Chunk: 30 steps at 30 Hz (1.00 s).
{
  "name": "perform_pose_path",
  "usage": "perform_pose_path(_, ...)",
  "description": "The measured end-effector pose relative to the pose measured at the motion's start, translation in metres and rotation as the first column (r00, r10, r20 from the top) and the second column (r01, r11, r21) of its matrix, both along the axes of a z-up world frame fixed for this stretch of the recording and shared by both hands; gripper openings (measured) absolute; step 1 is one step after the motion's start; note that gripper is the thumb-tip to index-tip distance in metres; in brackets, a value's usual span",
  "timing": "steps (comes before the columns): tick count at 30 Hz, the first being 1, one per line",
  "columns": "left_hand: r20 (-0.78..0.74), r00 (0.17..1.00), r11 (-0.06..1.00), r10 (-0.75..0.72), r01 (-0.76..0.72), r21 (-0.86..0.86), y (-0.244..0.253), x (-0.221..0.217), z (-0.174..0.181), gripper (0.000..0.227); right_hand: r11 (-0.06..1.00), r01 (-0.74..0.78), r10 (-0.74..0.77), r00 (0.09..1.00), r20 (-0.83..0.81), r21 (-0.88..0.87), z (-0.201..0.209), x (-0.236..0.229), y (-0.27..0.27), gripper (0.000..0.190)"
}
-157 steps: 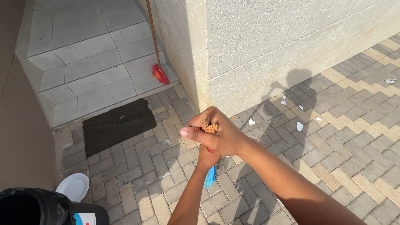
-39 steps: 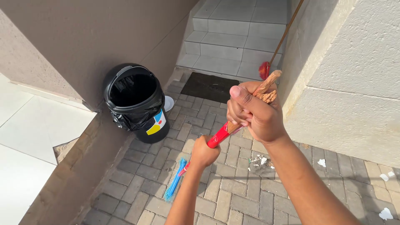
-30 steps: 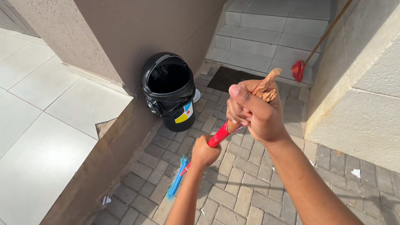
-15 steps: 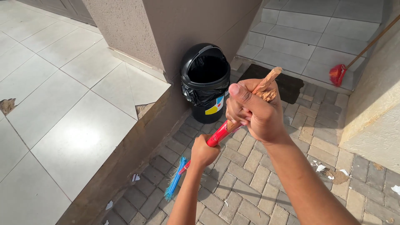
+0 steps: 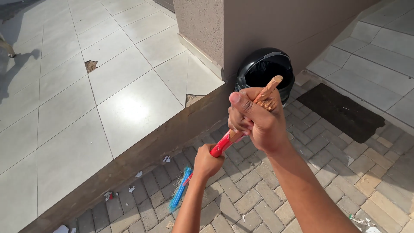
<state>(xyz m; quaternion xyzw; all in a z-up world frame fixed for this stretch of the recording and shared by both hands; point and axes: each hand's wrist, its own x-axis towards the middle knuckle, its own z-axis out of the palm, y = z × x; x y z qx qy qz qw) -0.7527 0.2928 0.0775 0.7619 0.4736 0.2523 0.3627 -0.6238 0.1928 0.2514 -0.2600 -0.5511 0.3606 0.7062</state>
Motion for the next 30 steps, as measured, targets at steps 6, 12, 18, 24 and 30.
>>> perform_pose_path(6,-0.003,0.987,0.986,0.159,-0.158,0.053,-0.027,-0.016,-0.004,0.027,0.987,-0.162,0.162,0.985,-0.055,0.009,-0.005,0.003,-0.007,0.052)
perform_pose_path(12,-0.021,0.947,0.947,0.321,-0.321,0.017,-0.058,-0.047,0.002,0.026,0.946,-0.323,0.323,0.945,-0.048,0.004,-0.005,-0.020,-0.015,0.050)
perform_pose_path(18,0.015,0.887,0.884,0.461,-0.461,0.084,-0.082,-0.098,-0.003,0.025,0.895,-0.445,0.446,0.893,-0.057,0.027,-0.009,-0.059,-0.016,0.051)
perform_pose_path(24,-0.021,0.831,0.830,0.555,-0.552,0.075,-0.097,-0.171,0.001,0.022,0.840,-0.540,0.543,0.837,-0.066,0.050,-0.006,-0.129,-0.015,0.050)
perform_pose_path(30,-0.040,0.799,0.800,0.600,-0.599,0.040,-0.108,-0.266,0.014,0.024,0.809,-0.584,0.587,0.806,-0.075,0.063,0.001,-0.224,-0.008,0.051)
